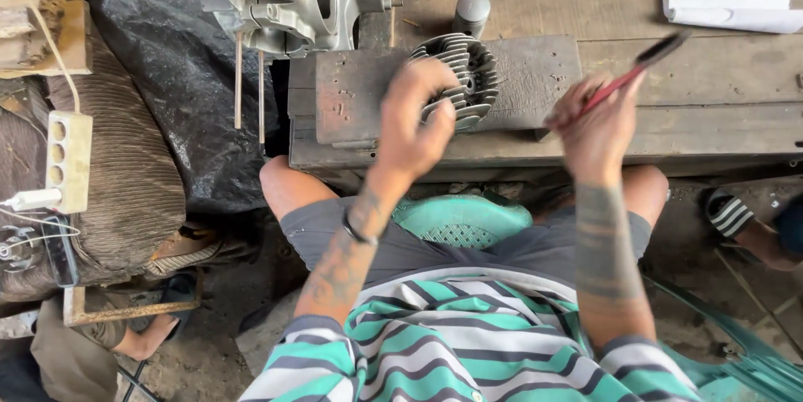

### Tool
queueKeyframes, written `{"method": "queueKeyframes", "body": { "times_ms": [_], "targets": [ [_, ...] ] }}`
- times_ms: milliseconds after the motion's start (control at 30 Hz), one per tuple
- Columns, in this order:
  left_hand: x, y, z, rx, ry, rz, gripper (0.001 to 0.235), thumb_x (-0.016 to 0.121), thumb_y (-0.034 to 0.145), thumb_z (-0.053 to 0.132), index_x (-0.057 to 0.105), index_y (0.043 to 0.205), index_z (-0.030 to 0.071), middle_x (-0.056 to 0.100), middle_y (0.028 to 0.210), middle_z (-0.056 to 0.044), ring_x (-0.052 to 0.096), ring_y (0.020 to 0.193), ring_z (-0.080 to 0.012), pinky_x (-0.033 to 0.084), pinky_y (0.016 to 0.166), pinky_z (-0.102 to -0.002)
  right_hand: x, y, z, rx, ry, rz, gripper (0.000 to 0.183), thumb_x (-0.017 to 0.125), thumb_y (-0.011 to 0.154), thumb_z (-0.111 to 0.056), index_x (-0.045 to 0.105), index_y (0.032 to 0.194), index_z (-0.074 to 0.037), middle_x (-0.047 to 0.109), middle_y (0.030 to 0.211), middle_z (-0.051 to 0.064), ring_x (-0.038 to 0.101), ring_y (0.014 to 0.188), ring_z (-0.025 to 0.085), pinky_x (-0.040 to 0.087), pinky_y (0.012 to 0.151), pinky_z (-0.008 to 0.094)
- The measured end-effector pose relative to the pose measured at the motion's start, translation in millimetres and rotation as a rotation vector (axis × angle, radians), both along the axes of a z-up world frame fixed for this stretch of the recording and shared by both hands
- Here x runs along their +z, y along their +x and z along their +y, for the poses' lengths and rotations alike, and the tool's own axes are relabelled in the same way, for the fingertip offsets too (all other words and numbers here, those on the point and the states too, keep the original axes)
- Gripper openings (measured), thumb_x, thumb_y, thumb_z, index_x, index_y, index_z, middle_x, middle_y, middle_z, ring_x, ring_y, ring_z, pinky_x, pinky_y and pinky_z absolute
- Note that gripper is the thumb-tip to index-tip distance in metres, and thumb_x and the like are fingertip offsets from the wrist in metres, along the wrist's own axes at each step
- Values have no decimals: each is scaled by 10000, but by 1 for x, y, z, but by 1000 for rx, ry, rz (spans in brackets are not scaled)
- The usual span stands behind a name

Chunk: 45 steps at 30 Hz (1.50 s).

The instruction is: Cleaning the cooling fins of a motorcycle engine cylinder head using a small brush at a workbench.

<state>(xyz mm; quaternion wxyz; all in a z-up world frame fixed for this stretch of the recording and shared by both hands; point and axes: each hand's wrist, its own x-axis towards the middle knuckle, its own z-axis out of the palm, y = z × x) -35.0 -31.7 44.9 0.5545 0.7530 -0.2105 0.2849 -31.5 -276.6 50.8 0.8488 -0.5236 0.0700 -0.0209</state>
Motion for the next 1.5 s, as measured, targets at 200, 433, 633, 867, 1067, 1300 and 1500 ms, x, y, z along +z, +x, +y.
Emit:
{"method": "queueKeyframes", "body": {
  "times_ms": [200, 433, 633, 867, 1067, 1300, 1500],
  "targets": [
    [-22, 58, 30, -251, 128, 591, 721, 618, 987, 479, 377, 1588, 162, 373, 1681, -122, 340, 1570, -324, 274, 1269, -578, -96, -76, 34, 195, -69, 136, 465, 429, 1057, -529, 501, 911, -93, 407, 664, 6, 369, 466, 114, 333, 399, 280],
    [-44, 46, 18, -168, -9, 382, 421, 618, 1038, 329, 626, 1383, 86, 589, 1451, -103, 528, 1408, -278, 432, 1211, -455, -124, -87, 41, 304, -792, -224, 451, 504, 1078, -128, 470, 1523, -58, 498, 857, 5, 413, 679, 116, 390, 644, 267],
    [-52, 25, -11, 154, -45, 368, 511, 572, 1044, 464, 560, 1429, 128, 542, 1500, -106, 519, 1448, -304, 444, 1257, -493, -119, -78, 39, 79, -466, -344, 512, 390, 1190, -86, 241, 1679, -122, 458, 965, 22, 283, 741, 152, 346, 711, 340],
    [-45, 20, -6, 332, 350, 377, 622, 510, 1028, 630, 469, 1543, 283, 472, 1352, -115, 522, 1240, -317, 472, 1075, -504, -77, -108, 57, 184, -467, 101, 570, 449, 1102, -139, 301, 1645, -231, 515, 768, 48, 345, 480, 106, 396, 427, 261],
    [-41, 28, 0, 172, 255, 339, 538, 601, 1013, 495, 575, 1402, 124, 327, 1444, -85, 383, 1389, -298, 400, 1199, -530, -55, -104, 54, 159, -530, -21, 556, 439, 1107, -126, 289, 1642, -145, 565, 717, 53, 458, 541, 126, 510, 573, 281],
    [-35, 23, -6, 146, 147, 385, 473, 642, 988, 424, 537, 1304, 89, 512, 1466, -99, 508, 1402, -317, 447, 1169, -518, -28, -101, 57, 250, -801, 94, 585, 518, 1061, -182, 349, 1621, -208, 669, 723, 17, 520, 502, 132, 506, 584, 291],
    [-37, 15, -19, 275, 98, 374, 579, 659, 977, 415, 478, 1426, 97, 538, 1426, -104, 503, 1376, -299, 414, 1189, -475, -18, -100, 55, 312, -856, 137, 627, 493, 1064, -189, 271, 1647, -250, 617, 583, 44, 584, 510, 166, 521, 688, 291]
  ]
}}
